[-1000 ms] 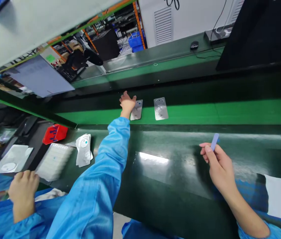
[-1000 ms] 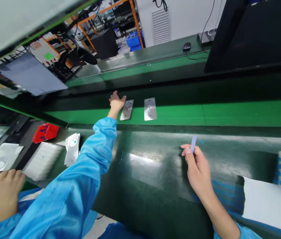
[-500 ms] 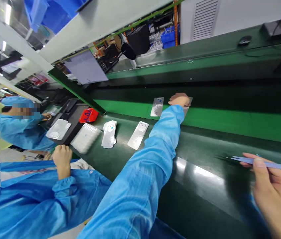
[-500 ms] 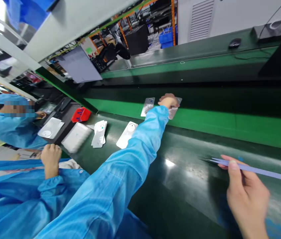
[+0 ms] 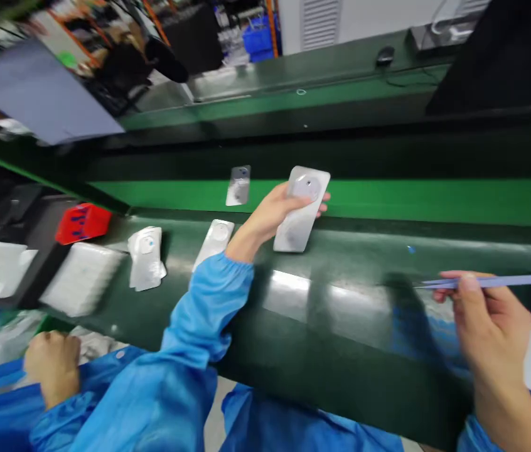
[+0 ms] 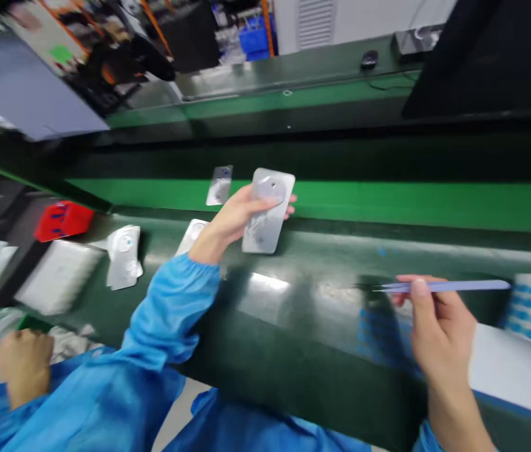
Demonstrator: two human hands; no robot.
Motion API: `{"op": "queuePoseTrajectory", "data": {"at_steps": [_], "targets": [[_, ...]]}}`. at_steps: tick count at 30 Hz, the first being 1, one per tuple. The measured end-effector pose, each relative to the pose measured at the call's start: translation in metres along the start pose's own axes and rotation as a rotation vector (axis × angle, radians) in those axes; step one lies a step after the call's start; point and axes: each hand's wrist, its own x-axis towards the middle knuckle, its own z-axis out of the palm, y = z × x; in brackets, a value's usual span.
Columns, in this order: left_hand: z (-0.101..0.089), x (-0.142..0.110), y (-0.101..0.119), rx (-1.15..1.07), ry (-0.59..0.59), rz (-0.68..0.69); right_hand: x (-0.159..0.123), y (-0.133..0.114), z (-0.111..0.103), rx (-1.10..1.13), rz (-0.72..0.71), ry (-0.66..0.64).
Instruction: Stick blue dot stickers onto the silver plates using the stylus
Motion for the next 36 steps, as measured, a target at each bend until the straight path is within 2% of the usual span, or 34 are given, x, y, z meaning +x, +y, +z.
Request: {"op": "queuePoseTrajectory", "data": {"at_steps": [2, 4, 6, 9, 12, 22, 27, 32, 36], "targets": [[0.012, -0.037, -0.026, -0.169, -0.129, -0.126, -0.006, 0.005, -0.008, -0.046, 0.044, -0.049], [0.026, -0.064, -0.055, -0.302, -0.232, -0.264, -0.011, 0.01, -0.012, -0.085, 0.06, -0.173], [0.041, -0.081, -0.082, -0.379, -0.286, -0.353, -0.014, 0.016, -0.014, -0.127, 0.058, -0.26], [0.058, -0.088, -0.105, -0.391, -0.302, -0.395, -0.016, 0.024, -0.014, -0.165, 0.041, -0.264], [0.063, -0.087, -0.109, -0.392, -0.288, -0.411, -0.014, 0.027, -0.013, -0.17, 0.038, -0.243], [0.062, -0.086, -0.106, -0.407, -0.298, -0.405, -0.013, 0.022, -0.016, -0.175, 0.078, -0.248], [0.067, -0.089, -0.108, -0.399, -0.284, -0.334, -0.01, 0.012, -0.012, -0.01, 0.08, -0.202], [0.083, -0.098, -0.111, -0.462, -0.22, -0.33, -0.011, -0.018, 0.022, 0.218, 0.045, -0.167], [0.09, -0.103, -0.112, -0.477, -0.19, -0.321, -0.008, -0.039, 0.056, 0.262, 0.045, -0.262]]}}
